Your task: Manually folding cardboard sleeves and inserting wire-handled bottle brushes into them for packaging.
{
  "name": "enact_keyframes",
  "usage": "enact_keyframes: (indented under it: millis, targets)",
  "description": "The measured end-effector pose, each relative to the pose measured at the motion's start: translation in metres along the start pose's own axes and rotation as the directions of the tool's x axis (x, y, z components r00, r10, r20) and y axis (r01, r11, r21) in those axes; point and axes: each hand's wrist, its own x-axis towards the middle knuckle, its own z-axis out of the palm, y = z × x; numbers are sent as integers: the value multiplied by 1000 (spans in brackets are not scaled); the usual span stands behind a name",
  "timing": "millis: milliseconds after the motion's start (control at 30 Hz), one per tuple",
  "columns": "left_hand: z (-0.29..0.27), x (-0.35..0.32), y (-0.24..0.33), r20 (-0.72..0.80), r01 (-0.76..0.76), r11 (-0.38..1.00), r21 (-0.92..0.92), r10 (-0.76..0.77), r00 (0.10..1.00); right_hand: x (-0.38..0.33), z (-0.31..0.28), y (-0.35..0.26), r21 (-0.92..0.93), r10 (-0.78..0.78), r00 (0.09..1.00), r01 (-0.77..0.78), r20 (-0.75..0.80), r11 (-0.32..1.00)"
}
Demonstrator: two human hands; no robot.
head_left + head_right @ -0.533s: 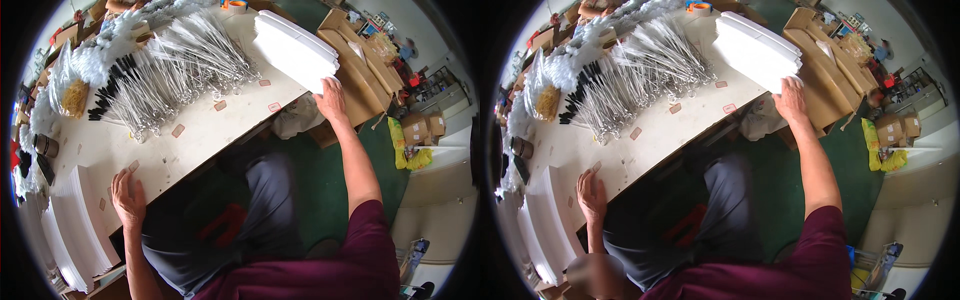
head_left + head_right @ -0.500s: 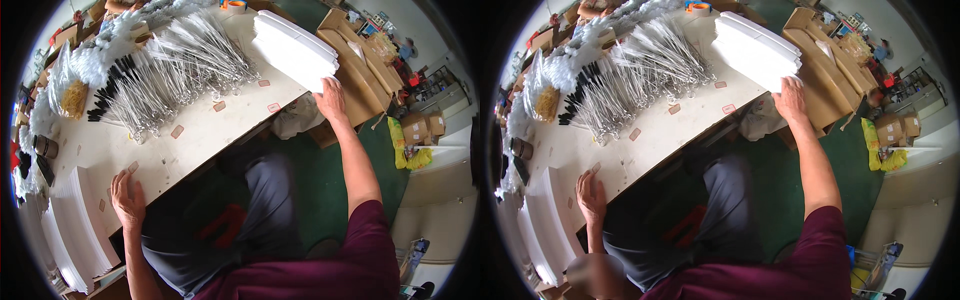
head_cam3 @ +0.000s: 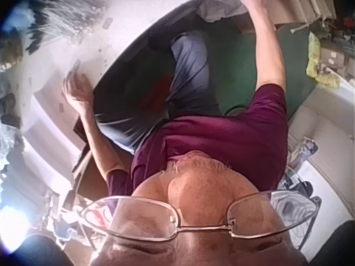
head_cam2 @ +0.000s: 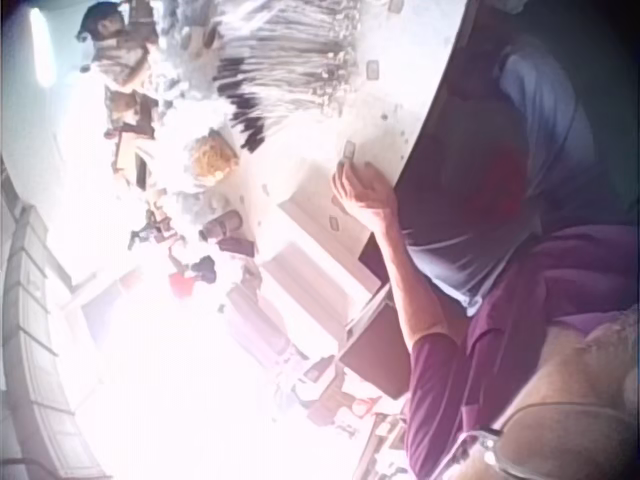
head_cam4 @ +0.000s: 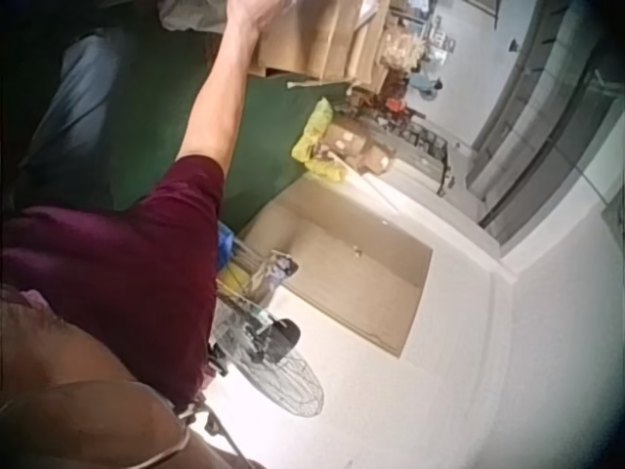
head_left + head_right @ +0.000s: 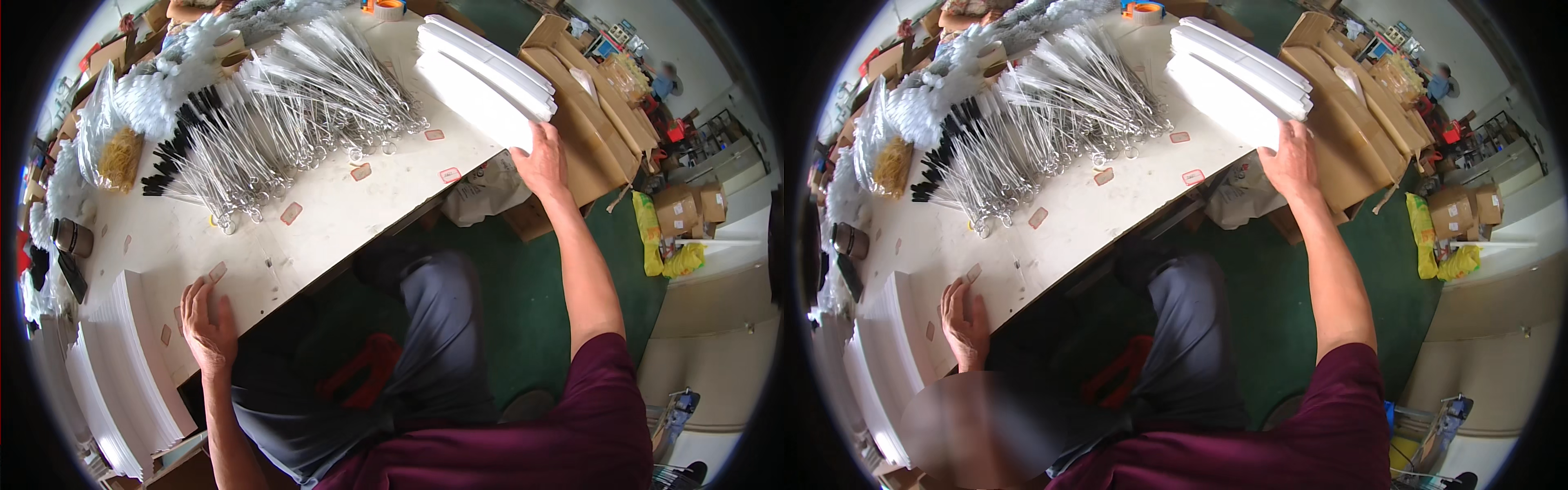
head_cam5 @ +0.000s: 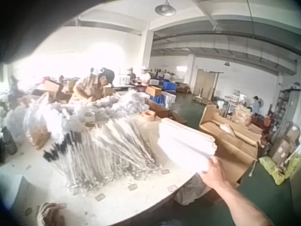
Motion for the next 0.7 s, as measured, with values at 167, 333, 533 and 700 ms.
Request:
enact_keyframes:
  millis: [167,333,533,700]
  targets:
    - [-2,1,0,-38,-53,999,-10,52,998,-12,-17,-31,403,25,995,18,-100,915]
    - [-9,-3,11,-108,-243,961,-130,230,967,-52,-71,-136,639,-414,910,315,6,702]
    - [-37,9,92,57,-411,879,-243,436,898,-92,-69,-198,732,-693,705,391,152,558]
    - [-15,19,104,243,-394,894,-213,439,865,-101,-75,-228,759,-747,662,454,63,467]
